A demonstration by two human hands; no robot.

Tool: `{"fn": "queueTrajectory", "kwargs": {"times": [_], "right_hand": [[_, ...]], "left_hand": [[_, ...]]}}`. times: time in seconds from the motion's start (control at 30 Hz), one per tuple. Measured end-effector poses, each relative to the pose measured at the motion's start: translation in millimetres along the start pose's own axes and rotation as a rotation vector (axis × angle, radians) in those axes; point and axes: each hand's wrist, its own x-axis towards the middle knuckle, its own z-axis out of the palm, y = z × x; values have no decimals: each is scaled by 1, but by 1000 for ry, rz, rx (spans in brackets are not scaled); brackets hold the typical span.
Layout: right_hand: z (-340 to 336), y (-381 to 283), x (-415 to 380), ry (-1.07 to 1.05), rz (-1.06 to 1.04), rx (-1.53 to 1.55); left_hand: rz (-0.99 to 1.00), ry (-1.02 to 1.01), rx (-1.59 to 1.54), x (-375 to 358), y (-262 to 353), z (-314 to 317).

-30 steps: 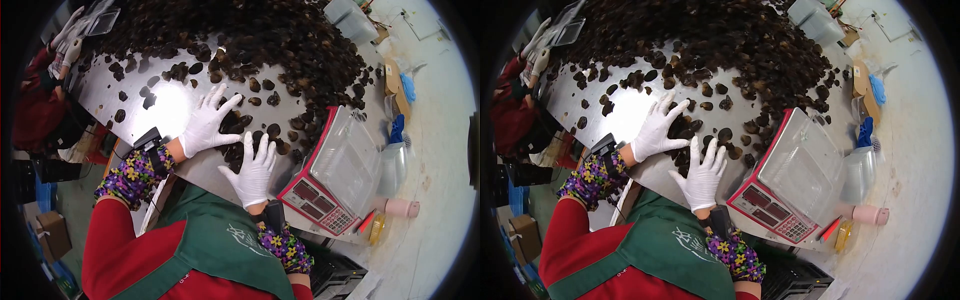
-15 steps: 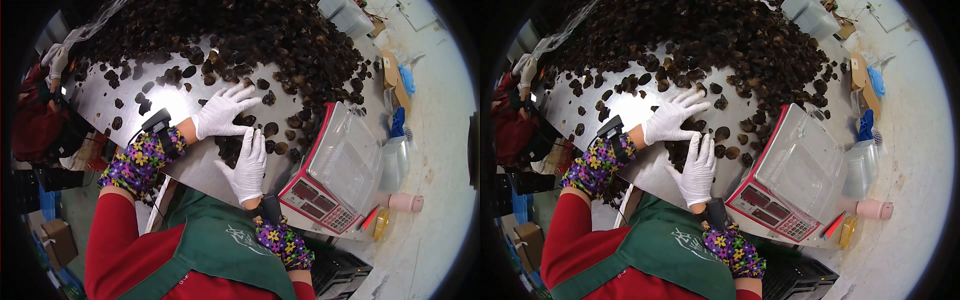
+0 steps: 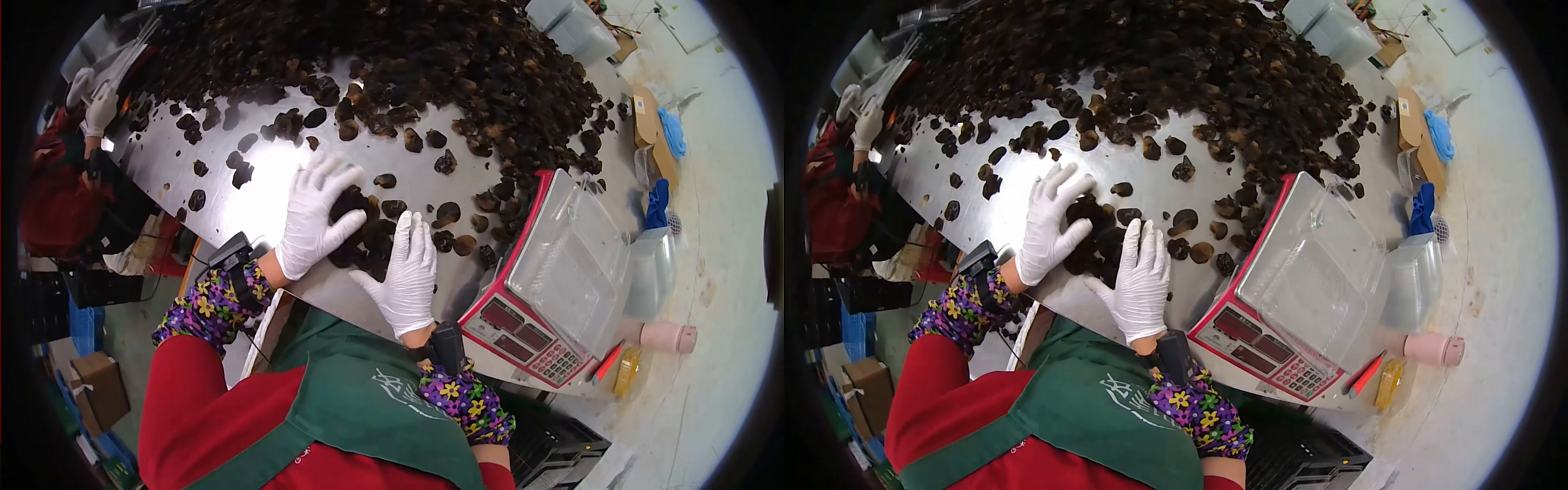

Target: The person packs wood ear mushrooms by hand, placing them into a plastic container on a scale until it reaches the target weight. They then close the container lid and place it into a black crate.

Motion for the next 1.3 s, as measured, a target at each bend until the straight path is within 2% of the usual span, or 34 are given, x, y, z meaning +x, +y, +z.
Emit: {"fn": "queueTrajectory", "kwargs": {"times": [0.1,0.17,0.2,0.27,0.33,0.47,0.53,0.6,0.67,0.73,0.87,1.03,1.2,1.3], "right_hand": [[1,0,0,1,8,-7],[0,0,1,-5,15,-10],[0,0,1,-13,25,-15],[0,0,1,-15,26,-11],[-1,0,1,-18,28,-9],[3,1,0,-20,23,-19],[3,2,0,-25,17,-20],[2,3,2,-28,26,-7],[0,5,2,-24,20,-8],[0,6,1,-38,8,7],[1,1,5,-47,-20,3],[4,9,21,-100,-31,-48],[4,18,25,-108,-107,12],[-4,12,17,-138,-145,19]], "left_hand": [[-102,104,-8,3,-15,14],[-194,-20,-64,7,-16,17],[-193,-19,-63,7,-17,17],[-90,-99,-363,6,-16,18],[67,-157,-303,5,-7,15],[152,-100,-186,36,-12,23],[233,-163,-88,52,-21,31],[305,-386,-47,58,-24,26],[324,-487,-218,52,-21,11],[305,-455,-295,31,-24,5],[174,-274,-53,-23,-3,7],[33,-106,-36,-16,22,26],[100,-136,-138,-1,21,29],[3,-159,-249,-11,32,25]]}}
